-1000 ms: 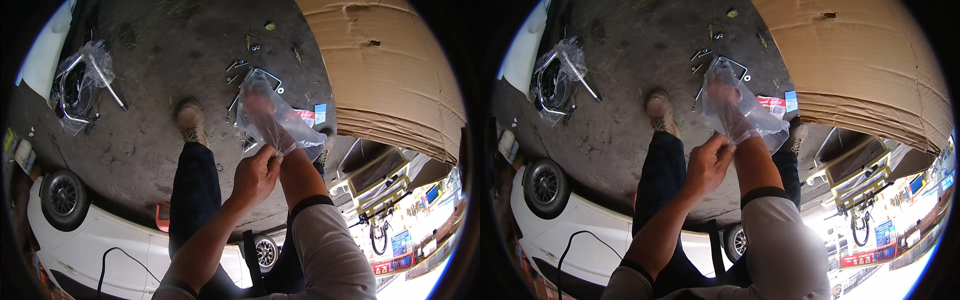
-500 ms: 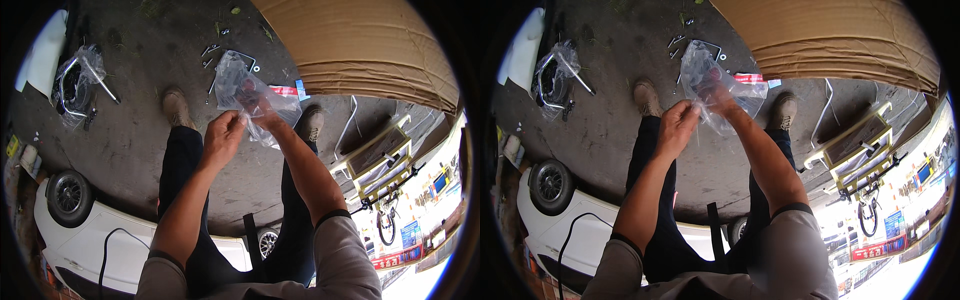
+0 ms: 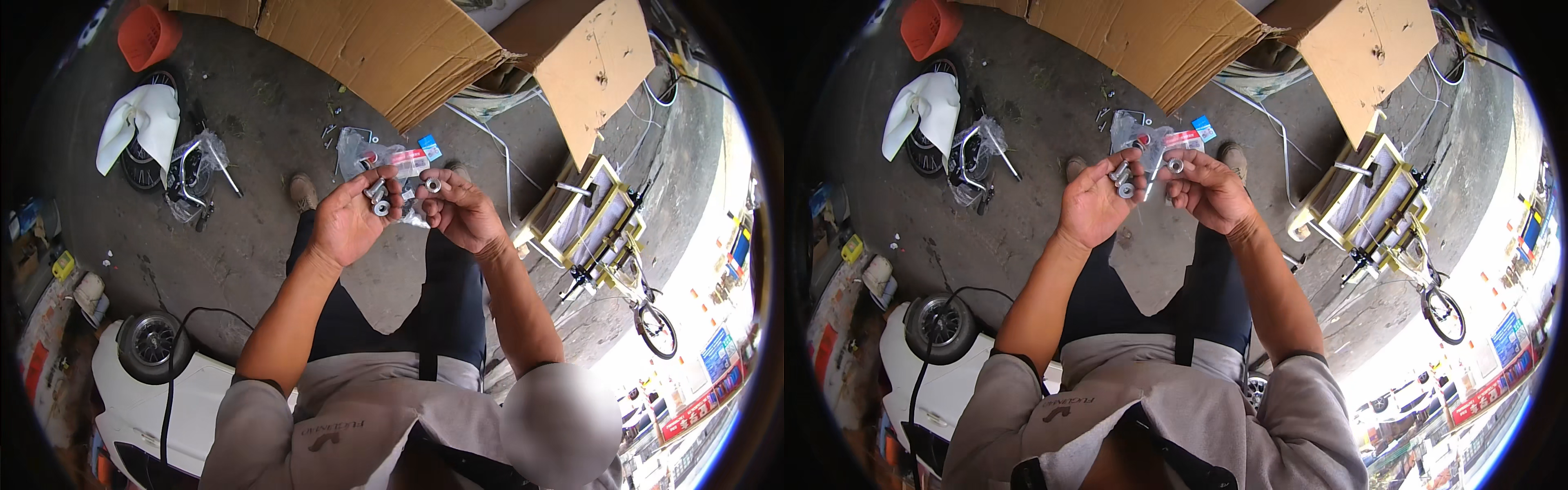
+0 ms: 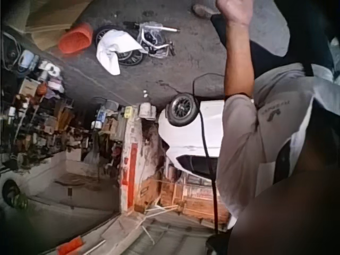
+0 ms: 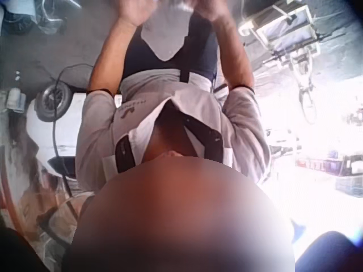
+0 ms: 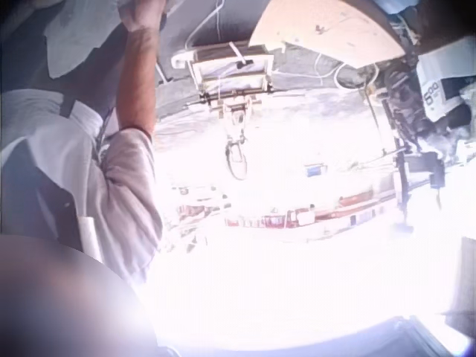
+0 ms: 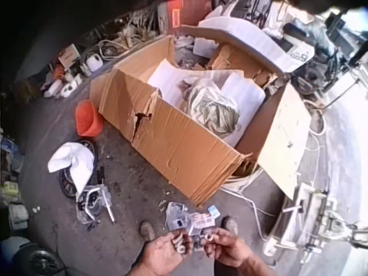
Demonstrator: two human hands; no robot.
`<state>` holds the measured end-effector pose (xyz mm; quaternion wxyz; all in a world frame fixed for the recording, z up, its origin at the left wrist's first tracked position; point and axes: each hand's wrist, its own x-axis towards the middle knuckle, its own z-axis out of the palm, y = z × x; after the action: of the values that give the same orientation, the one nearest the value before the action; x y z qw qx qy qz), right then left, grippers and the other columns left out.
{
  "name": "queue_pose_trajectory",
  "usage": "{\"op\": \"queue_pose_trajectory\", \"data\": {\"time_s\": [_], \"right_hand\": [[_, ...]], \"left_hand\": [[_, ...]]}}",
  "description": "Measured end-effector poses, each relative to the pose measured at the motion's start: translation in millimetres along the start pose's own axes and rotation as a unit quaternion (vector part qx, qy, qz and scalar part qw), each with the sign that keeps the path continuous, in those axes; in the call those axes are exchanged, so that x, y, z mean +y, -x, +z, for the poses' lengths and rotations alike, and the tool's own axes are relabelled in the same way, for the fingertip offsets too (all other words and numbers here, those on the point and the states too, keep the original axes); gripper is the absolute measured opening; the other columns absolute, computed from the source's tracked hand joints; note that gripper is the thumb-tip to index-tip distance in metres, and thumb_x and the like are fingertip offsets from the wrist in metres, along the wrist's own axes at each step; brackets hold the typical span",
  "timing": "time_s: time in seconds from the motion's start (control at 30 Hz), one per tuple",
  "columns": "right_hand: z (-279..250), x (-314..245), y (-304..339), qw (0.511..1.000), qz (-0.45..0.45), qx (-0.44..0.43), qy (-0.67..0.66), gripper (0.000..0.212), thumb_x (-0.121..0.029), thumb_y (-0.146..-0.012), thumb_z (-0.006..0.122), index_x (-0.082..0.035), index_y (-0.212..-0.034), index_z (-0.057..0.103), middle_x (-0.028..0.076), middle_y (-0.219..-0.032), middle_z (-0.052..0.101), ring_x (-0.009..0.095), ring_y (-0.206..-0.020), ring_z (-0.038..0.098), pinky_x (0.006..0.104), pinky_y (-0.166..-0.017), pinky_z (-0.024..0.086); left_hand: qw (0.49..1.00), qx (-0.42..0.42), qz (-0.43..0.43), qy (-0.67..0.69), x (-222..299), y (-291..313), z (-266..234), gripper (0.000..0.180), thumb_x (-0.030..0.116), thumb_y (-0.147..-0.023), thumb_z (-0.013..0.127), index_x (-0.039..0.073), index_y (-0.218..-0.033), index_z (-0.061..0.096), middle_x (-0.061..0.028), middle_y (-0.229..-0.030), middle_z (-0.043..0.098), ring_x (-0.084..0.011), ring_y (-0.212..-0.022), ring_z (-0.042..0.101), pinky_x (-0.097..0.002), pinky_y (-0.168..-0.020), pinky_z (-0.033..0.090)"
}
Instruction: The person assembles a bicycle by routing cables, attaching the chain, and tightening bolts on the frame and crankset. The person uses a wrench and hands to secure components and align the drivetrain on an upside-down bicycle frame.
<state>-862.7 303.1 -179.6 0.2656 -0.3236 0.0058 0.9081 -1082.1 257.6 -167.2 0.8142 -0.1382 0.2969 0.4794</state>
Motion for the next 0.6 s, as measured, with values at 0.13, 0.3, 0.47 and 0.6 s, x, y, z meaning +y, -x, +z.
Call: {"op": "queue_pose_trajectory", "data": {"time_s": [0.13, 0.3, 0.47, 0.6], "right_hand": [[71.0, -26.9, 51.9, 0.994, -0.072, -0.008, 0.078, 0.031, -0.014, -0.095, 0.056, 0.000, -0.122, 0.052, 0.011, -0.101, 0.066, 0.015, -0.077, 0.063, 0.0281, -0.067, 0.053], [138.8, -41.7, 112.5, 0.965, -0.153, 0.008, 0.214, 0.031, -0.015, -0.095, 0.059, 0.000, -0.121, 0.054, 0.008, -0.099, 0.066, 0.013, -0.081, 0.063, 0.0261, -0.071, 0.052], [181.4, -28.3, 157.1, 0.833, -0.288, 0.084, 0.464, 0.025, -0.010, -0.093, 0.057, 0.002, -0.115, 0.060, 0.006, -0.095, 0.064, 0.012, -0.083, 0.062, 0.0265, -0.075, 0.050], [197.2, -10.9, 169.2, 0.792, -0.314, 0.093, 0.516, 0.031, -0.015, -0.093, 0.062, 0.002, -0.119, 0.057, 0.004, -0.100, 0.065, 0.009, -0.083, 0.057, 0.0250, -0.073, 0.048]], "left_hand": [[0.995, -0.084, -0.003, -0.056, 12.5, 36.6, 75.2, 0.041, 0.021, -0.093, 0.049, -0.002, -0.127, 0.053, -0.0108, -0.107, 0.057, -0.0200, -0.096, 0.054, -0.0336, -0.088, 0.045], [0.985, -0.123, -0.024, -0.117, 15.8, 78.0, 135.7, 0.029, 0.015, -0.097, 0.046, 0.000, -0.120, 0.055, -0.0121, -0.103, 0.059, -0.0179, -0.088, 0.056, -0.0307, -0.078, 0.046], [0.981, -0.146, -0.060, -0.112, 4.0, 111.6, 157.5, 0.025, 0.024, -0.100, 0.048, 0.003, -0.109, 0.058, -0.0119, -0.091, 0.062, -0.0176, -0.077, 0.055, -0.0295, -0.067, 0.045], [0.975, -0.155, -0.065, -0.145, -6.8, 127.6, 164.6, 0.029, 0.034, -0.099, 0.051, 0.008, -0.107, 0.060, -0.0065, -0.076, 0.056, -0.0146, -0.064, 0.046, -0.0262, -0.059, 0.039]]}}
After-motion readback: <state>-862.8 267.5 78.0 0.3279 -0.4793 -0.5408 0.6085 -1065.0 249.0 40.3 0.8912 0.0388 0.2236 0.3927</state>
